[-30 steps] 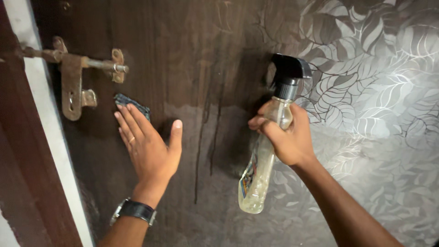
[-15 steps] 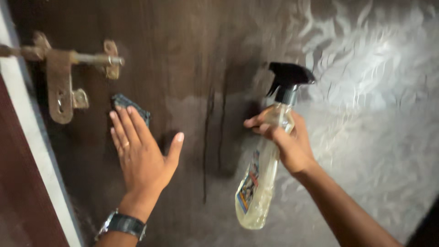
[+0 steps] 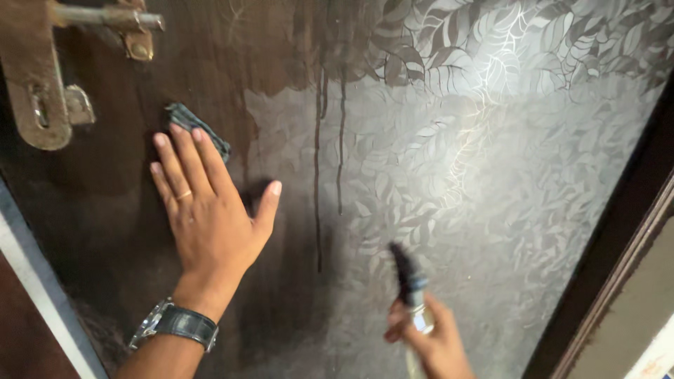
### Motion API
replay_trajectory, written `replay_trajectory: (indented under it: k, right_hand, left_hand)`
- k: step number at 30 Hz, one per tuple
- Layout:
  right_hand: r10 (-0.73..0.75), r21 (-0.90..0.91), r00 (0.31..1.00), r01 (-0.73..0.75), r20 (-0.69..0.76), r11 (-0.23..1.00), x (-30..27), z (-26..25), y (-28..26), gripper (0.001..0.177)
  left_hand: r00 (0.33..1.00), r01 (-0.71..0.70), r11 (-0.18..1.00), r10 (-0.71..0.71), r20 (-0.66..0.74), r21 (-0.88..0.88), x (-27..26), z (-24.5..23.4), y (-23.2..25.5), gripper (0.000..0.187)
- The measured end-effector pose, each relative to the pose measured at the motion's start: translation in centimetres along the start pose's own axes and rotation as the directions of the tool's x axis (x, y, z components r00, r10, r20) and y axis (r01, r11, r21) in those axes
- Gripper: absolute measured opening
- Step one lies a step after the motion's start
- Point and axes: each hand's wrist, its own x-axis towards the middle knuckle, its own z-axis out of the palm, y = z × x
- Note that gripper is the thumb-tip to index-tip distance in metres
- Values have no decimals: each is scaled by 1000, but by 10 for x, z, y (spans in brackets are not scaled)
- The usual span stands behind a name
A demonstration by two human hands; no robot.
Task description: The person sprays a cleaning solution onto a dark wooden door and wipes the surface with a cloth. They repeatedly spray and wipe different sections, including the area around the latch.
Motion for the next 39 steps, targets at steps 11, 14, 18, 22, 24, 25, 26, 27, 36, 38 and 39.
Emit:
replay_trajectory:
  k: [11,14,18,22,24,25,26,27,36,38,39]
  right_hand:
    - [508,-613,841,-304,187,729,-23,40,131,43]
    - [538,-597,813,-323,222,734,-34,21,184,40]
    - [545,-628,813,-318,206,711,-55,-5,257,40]
    - [418,-691,868,-131,266,711,-70,-20,316,34]
    - [548,-727,780,-183,302,662,-73,-29,338,26]
    - [554,-720,778,-199,296,664,-75,-32,348,26]
    - [560,-714,776,-215,290,667,-76,-35,356,26]
    - [568,-710,772,-229,284,666,-76,-41,363,27]
    - [607,-768,694,-123,386,629,-62,-67,328,38]
    - [668,-915,692,-27,273,401,-53,-68,273,41]
    - [688,-953,687,21,233,302,-48,-63,241,43]
  left_hand:
    - [997,-43,999,42,63,18,-10,-2,-7,115]
    - [995,-42,998,38,93,40,-11,-4,-6,118]
    - [984,7,996,-21,176,85,-11,-3,-2,120]
    - [975,11,993,-37,217,118,-10,-5,-1,122]
    - [975,16,991,-45,216,134,-11,-5,0,122]
    - [976,10,991,-39,213,137,-11,-5,0,121]
    - [977,4,990,-34,211,139,-11,-5,0,121]
    - [978,2,990,-32,207,141,-12,-4,1,121]
    - [976,-6,989,-27,216,149,-17,-1,-4,120]
    - [976,-7,990,-23,214,140,-18,-3,-3,121]
    - [976,-9,990,-21,217,138,-19,-3,-2,121]
